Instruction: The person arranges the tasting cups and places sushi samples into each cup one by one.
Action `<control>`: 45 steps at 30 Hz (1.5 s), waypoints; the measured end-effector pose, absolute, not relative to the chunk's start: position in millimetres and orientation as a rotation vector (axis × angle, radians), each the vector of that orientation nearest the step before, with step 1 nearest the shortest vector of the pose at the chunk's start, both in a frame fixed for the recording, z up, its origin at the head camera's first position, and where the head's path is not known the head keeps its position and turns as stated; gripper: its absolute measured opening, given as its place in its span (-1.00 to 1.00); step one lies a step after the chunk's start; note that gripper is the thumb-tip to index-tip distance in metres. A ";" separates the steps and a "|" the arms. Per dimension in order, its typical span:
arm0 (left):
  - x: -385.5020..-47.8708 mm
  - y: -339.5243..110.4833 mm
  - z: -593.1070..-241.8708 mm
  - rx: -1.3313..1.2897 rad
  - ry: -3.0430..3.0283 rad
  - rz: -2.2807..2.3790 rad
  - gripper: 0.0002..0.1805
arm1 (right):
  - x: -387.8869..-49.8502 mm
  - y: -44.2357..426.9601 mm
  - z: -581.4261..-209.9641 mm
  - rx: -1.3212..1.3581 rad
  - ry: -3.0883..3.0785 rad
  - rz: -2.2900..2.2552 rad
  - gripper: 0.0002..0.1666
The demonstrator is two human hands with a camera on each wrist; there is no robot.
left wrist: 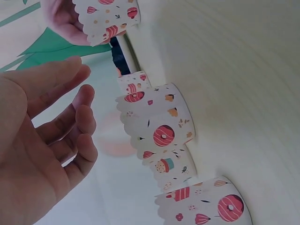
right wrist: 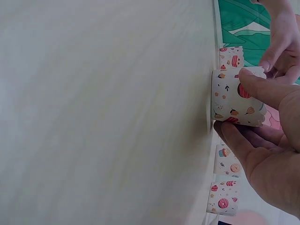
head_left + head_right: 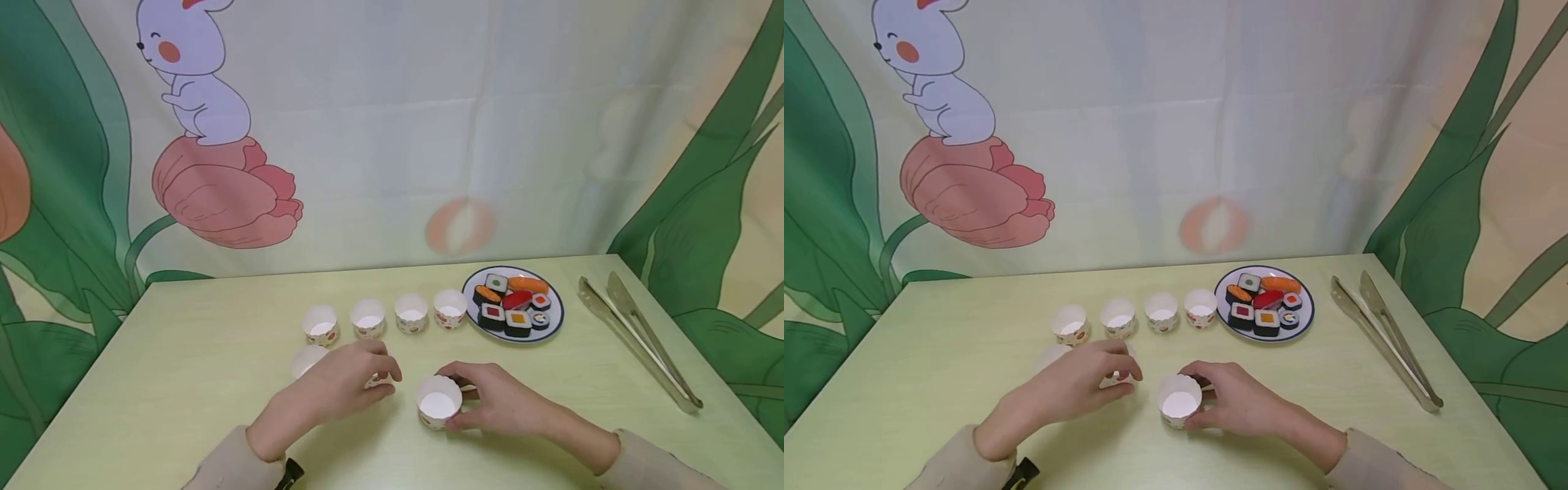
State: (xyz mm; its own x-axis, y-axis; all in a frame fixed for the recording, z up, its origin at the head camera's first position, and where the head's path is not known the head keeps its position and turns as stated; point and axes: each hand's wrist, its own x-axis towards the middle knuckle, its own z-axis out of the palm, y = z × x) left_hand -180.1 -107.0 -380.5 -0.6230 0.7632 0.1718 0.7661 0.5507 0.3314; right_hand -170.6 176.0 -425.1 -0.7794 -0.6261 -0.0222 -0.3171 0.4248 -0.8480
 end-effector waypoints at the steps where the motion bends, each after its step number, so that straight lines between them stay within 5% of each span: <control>1: -179.4 -106.7 -380.1 -1.373 -2.756 -0.601 -0.89 | -170.6 176.0 -425.2 -0.810 2.349 -1.290 -0.30; 29: -170.8 -92.4 -381.9 -1.505 -2.783 -0.590 -0.72 | -170.7 174.7 -426.3 -0.790 2.352 -1.303 -0.29; 45: -169.2 -83.1 -389.5 -1.612 -2.741 -0.476 -0.84 | -171.5 174.1 -429.8 -0.786 2.381 -1.268 -0.34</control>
State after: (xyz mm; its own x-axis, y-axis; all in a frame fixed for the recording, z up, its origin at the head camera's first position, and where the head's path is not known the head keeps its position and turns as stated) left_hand -169.2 -83.1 -389.5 -0.4953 0.8645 0.0854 0.8427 0.4543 0.2890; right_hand -171.5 174.1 -429.8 -0.7929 -0.6086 -0.0309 -0.3141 0.4516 -0.8351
